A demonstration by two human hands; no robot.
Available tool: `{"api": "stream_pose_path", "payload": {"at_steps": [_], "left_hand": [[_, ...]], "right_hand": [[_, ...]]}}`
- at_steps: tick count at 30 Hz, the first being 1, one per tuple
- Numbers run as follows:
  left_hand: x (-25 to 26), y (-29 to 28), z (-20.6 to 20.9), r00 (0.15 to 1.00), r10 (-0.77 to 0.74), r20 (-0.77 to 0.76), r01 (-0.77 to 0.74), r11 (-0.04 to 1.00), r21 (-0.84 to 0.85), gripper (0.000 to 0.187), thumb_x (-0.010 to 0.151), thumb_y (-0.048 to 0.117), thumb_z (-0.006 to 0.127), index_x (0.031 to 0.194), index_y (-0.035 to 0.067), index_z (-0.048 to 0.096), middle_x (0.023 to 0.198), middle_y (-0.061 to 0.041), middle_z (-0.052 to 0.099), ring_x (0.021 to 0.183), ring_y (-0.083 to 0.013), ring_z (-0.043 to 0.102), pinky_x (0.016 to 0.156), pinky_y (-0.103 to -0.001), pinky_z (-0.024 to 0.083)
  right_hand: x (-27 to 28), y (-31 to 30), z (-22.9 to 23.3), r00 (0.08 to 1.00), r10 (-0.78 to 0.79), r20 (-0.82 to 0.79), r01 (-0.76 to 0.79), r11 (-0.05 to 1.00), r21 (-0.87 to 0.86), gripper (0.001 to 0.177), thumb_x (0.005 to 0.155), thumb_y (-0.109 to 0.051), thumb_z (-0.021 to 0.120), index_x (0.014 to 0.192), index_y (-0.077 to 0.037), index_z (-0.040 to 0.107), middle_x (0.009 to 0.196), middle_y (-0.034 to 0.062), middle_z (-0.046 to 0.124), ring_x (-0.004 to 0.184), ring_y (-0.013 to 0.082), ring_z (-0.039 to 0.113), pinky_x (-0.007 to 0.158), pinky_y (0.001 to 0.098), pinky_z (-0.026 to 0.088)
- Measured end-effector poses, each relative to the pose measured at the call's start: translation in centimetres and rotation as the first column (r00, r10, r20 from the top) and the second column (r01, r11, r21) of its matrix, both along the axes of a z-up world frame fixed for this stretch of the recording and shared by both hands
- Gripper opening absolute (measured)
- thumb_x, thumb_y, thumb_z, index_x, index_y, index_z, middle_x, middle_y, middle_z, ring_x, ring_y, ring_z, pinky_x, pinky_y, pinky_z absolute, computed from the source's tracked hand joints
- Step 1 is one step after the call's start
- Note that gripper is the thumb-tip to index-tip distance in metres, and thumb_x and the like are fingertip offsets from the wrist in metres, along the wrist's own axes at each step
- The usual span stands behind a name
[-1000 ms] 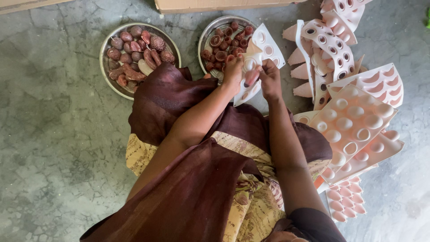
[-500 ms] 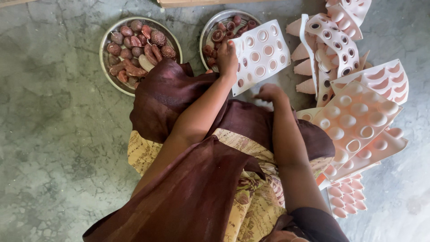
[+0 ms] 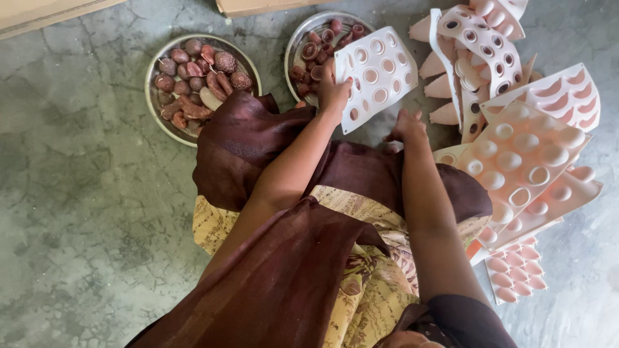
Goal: The person sits on the floor and places small reddish-brown fruits from a metal plate into the circular indentations of white plastic trays. They handle the trays and fruits by hand, filling the slots and stacking the filled trays.
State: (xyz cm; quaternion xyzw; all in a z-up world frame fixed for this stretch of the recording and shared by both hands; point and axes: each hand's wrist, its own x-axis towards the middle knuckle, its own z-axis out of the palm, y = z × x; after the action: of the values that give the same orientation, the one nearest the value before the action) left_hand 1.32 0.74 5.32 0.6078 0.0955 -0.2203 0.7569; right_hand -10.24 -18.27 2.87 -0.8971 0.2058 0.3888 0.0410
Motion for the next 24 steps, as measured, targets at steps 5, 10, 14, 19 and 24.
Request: {"api": "stream_pose_path", "payload": {"at_steps": [5, 10, 14, 19, 24], "left_hand": [[-0.1, -0.4, -0.9, 0.998, 0.016, 0.060, -0.023, 0.993, 0.118, 0.065, 0.086, -0.002, 0.064, 0.147, 0.013, 0.044, 0.130, -0.013, 0.064, 0.112, -0.0210, 0.064, 0.093, -0.035, 0.052], [0.6, -0.6, -2.0, 0.992, -0.007, -0.124, -0.019, 0.978, -0.208, 0.035, 0.097, 0.005, 0.067, 0.130, -0.006, 0.061, 0.124, -0.019, 0.069, 0.109, -0.0263, 0.065, 0.094, -0.039, 0.051], [1.1, -1.5, -1.2, 0.992, -0.020, -0.126, -0.064, 0.770, -0.634, 0.037, 0.100, 0.011, 0.066, 0.131, -0.007, 0.058, 0.127, -0.017, 0.066, 0.114, -0.0251, 0.063, 0.102, -0.040, 0.049], [3.0, 0.3, 2.0, 0.995, -0.040, -0.088, -0.053, 0.534, -0.844, 0.043, 0.099, 0.024, 0.069, 0.133, 0.000, 0.057, 0.128, -0.014, 0.067, 0.119, -0.0244, 0.064, 0.109, -0.042, 0.050], [5.4, 3.0, 3.5, 0.992, 0.063, -0.108, -0.122, 0.279, -0.953, 0.041, 0.102, 0.024, 0.071, 0.135, 0.003, 0.058, 0.129, -0.009, 0.069, 0.123, -0.0188, 0.064, 0.112, -0.036, 0.051]], "right_hand": [[-0.5, 2.1, -2.5, 0.985, 0.056, -0.163, -0.052, 0.998, 0.025, 0.031, 0.095, -0.025, 0.067, 0.119, -0.004, 0.068, 0.104, 0.0156, 0.070, 0.091, 0.0299, 0.067, 0.080, 0.0454, 0.055], [0.3, 2.4, -2.9, 0.989, -0.062, -0.131, 0.099, 0.951, 0.292, 0.031, 0.095, -0.020, 0.065, 0.122, -0.005, 0.066, 0.104, 0.0150, 0.069, 0.091, 0.0296, 0.066, 0.081, 0.0458, 0.055], [-0.1, 2.6, -1.6, 0.725, -0.616, -0.307, 0.568, 0.285, 0.772, 0.027, 0.098, -0.015, 0.061, 0.122, -0.004, 0.066, 0.098, 0.0129, 0.067, 0.083, 0.0263, 0.065, 0.075, 0.0449, 0.054], [1.2, 4.0, 2.1, 0.555, -0.775, -0.302, 0.282, -0.166, 0.945, 0.027, 0.102, -0.019, 0.058, 0.124, -0.004, 0.061, 0.100, 0.0100, 0.070, 0.087, 0.0227, 0.068, 0.085, 0.0443, 0.060], [2.5, 3.5, 2.2, 0.284, -0.859, -0.427, 0.034, -0.436, 0.899, 0.034, 0.103, -0.026, 0.057, 0.129, -0.003, 0.058, 0.127, 0.0136, 0.060, 0.113, 0.0278, 0.063, 0.104, 0.0499, 0.057]]}}
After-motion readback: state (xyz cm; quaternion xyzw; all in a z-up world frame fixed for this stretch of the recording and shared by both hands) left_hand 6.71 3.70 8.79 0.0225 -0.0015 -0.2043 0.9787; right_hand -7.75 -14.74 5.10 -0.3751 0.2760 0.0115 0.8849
